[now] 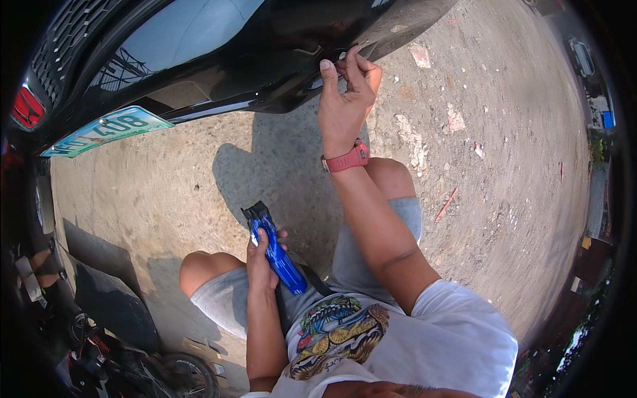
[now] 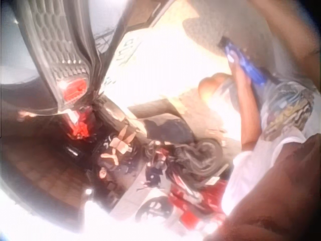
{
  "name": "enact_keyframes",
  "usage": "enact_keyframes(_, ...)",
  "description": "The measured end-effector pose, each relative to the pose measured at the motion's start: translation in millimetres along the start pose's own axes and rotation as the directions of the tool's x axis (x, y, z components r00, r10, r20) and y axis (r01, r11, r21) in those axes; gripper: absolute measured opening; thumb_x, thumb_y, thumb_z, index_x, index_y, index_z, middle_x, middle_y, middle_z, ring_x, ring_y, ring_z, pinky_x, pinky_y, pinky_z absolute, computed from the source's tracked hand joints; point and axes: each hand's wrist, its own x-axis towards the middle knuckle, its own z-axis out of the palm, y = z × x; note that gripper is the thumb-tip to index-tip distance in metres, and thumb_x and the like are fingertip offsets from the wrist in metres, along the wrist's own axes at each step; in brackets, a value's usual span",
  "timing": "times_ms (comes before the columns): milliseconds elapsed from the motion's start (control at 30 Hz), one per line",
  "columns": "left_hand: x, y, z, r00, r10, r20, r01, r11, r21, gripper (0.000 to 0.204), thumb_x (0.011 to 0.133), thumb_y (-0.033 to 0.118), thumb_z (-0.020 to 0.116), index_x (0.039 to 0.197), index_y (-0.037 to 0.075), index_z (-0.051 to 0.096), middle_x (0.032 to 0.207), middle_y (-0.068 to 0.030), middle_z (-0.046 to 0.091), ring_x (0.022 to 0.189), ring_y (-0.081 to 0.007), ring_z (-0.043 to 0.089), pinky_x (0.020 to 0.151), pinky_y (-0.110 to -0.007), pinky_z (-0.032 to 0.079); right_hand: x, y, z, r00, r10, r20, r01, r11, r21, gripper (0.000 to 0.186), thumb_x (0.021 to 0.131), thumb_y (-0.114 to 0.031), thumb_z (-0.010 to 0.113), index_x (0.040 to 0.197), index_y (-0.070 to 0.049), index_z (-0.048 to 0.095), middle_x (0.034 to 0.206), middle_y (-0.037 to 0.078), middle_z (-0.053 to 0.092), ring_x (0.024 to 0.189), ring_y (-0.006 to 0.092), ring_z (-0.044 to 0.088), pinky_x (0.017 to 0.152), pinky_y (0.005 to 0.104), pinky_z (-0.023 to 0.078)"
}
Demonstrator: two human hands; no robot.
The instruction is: The person retrieves a tube of adhesive and applies it to the front bumper of a black car. They then insert small metal clips into holes along the bumper edge to secure it.
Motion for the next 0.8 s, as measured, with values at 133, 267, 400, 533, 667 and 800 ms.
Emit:
enact_keyframes(133,8,0,4,1.0,-0.013,0.006,0.012,1.0,0.013,0.042,0.099,0.049,0.065,0.117,0.011,0.059,0.097,-0.0111,0.071,0.07,-0.0143,0.064,0.057,-0.028,0.053,5,7,-4,0.999,0.035,0.011,-0.036,0.985,0.17,0.037,0.081,-0.004,0.084,0.115,0.004,0.071,0.105,0.01,0.06,0.084,0.0192,0.064,0.081,0.0325,0.053)
enact_keyframes(267,15,1,15,1.0,0.0,0.005,0.0,1.0,0.016,0.043,0.099,0.049,0.065,0.117,0.011,0.059,0.098,-0.0113,0.07,0.07,-0.0148,0.064,0.057,-0.029,0.053,21,2,-10,0.952,0.265,0.151,-0.297,0.919,0.258,0.029,0.077,-0.007,0.088,0.094,0.002,0.066,0.1,0.008,0.061,0.082,0.0171,0.065,0.076,0.0301,0.054)
enact_keyframes(400,11,0,16,1.0,-0.001,-0.017,0.002,0.998,0.058,0.044,0.099,0.05,0.065,0.118,0.011,0.059,0.098,-0.0108,0.07,0.07,-0.015,0.064,0.057,-0.029,0.054,33,5,-10,0.943,0.201,0.266,-0.251,0.953,0.171,0.03,0.078,-0.01,0.089,0.091,0.001,0.064,0.097,0.007,0.065,0.078,0.0132,0.066,0.07,0.0256,0.054)
enact_keyframes(533,6,-3,13,1.0,-0.01,-0.022,0.011,0.999,0.041,0.034,0.102,0.044,0.063,0.112,0.012,0.06,0.096,-0.0113,0.072,0.07,-0.0141,0.064,0.058,-0.027,0.053,40,18,-28,0.825,0.354,0.441,-0.511,0.8,0.314,0.024,0.082,-0.014,0.086,0.089,-0.001,0.067,0.085,0.005,0.07,0.069,0.0104,0.064,0.062,0.024,0.052)
enact_keyframes(667,8,-6,13,0.999,0.006,-0.031,-0.004,0.998,0.058,0.039,0.1,0.047,0.065,0.115,0.012,0.06,0.098,-0.011,0.071,0.07,-0.0147,0.065,0.057,-0.029,0.054,56,42,-35,0.717,0.387,0.579,-0.576,0.797,0.181,0.017,0.089,-0.017,0.083,0.087,-0.005,0.071,0.076,0.003,0.071,0.064,0.007,0.062,0.057,0.0208,0.047)
enact_keyframes(800,8,-11,14,1.0,-0.003,-0.003,0.003,0.998,0.055,0.039,0.1,0.048,0.064,0.116,0.012,0.06,0.098,-0.0111,0.071,0.069,-0.015,0.065,0.056,-0.029,0.054,65,40,-26,0.684,0.346,0.642,-0.548,0.824,0.14,0.019,0.088,-0.019,0.084,0.087,-0.004,0.072,0.075,0.004,0.072,0.058,0.0063,0.06,0.054,0.0206,0.044)
